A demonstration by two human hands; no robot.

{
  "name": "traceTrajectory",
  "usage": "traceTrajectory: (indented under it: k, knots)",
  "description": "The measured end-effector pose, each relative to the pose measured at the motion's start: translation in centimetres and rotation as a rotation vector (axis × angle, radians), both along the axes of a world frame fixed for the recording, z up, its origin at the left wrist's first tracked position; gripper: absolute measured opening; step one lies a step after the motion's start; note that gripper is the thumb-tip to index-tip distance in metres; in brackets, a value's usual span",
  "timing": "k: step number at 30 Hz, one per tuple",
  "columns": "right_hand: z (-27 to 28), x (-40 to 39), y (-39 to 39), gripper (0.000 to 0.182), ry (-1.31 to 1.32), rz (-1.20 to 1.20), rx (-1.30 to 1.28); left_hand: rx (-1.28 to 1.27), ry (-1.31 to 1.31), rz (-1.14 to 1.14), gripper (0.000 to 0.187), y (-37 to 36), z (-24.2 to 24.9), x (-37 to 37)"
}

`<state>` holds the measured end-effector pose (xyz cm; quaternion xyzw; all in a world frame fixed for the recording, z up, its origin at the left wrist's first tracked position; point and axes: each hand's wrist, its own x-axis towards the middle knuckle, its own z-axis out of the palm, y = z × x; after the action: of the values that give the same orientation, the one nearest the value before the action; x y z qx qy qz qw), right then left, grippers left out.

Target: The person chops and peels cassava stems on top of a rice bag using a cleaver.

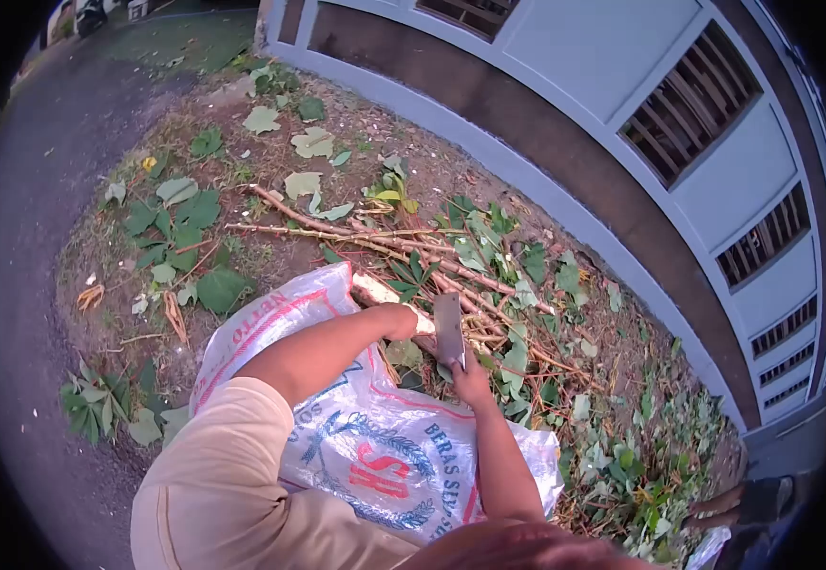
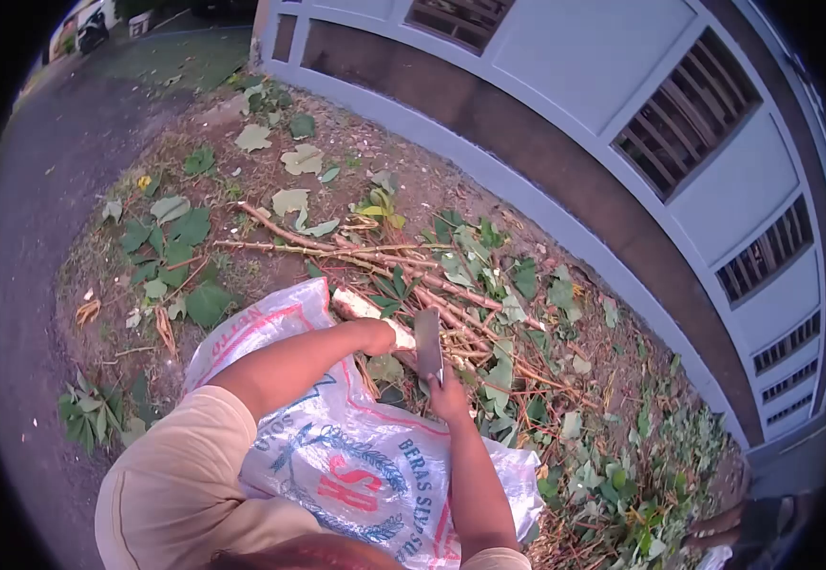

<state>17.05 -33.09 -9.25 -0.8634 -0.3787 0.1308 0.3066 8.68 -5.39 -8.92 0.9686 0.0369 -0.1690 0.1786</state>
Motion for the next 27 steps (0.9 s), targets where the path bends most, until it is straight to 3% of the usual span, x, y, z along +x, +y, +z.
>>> traceTrajectory:
  k: [1, 4, 5, 6, 7, 10, 15, 19, 23, 26, 27]
  knots:
    - [-0.8, 0.3, -0.6, 0.032, 0.102, -0.039, -0.005, 0.043, 0.048, -0.05, 0.026, 0.2, -1.1, 0.9]
    - [-0.9, -0.9, -0.3, 0.028, 0.387, -0.176, 0.119, -0.016, 0.018, 0.013, 0.027, -0.3, 3.0, -0.8]
    - [-1.3, -0.9, -1.0, 0.028, 0.37, -0.152, 0.08, -0.012, 0.045, 0.006, 0.035, -0.3, 2.5, 0.0]
    - [-2.0, 0.0, -1.4, 0.029, 0.13, -0.084, -0.015, -0.021, 0.013, 0.043, 0.037, -0.7, 0.4, 1.4]
    - [-2.0, 0.5, -1.2, 0.031, -0.106, -0.018, -0.101, -0.096, 0.093, 0.102, 0.037, -0.6, 2.3, 0.7]
    - [1.2, -1.4, 0.0, 0.036, -0.254, 0.058, -0.302, -0.133, 0.009, 0.104, 0.035, -1.3, 3.4, -0.9]
    - [4.8, -4.3, 2.7, 0.034, -0.295, 0.05, -0.232, -0.073, -0.126, 0.071, 0.033, -1.4, 4.7, -1.8]
    - [6.7, -5.3, 3.6, 0.038, -0.249, 0.021, -0.363, -0.085, -0.091, 0.009, 0.033, -0.4, 6.9, -3.6]
    - [6.2, -3.8, 2.4, 0.043, -0.268, 0.135, -0.376, -0.117, -0.073, 0.048, 0.033, -0.5, 3.7, -1.0]
    - [6.4, -2.7, 2.0, 0.058, -0.064, 0.07, -0.425, -0.077, 0.017, 0.055, 0.028, -0.2, 1.8, 0.8]
    - [5.2, -1.9, 1.2, 0.061, -0.145, 0.107, -0.4, -0.051, -0.007, -0.001, 0.027, 0.1, 3.3, -0.3]
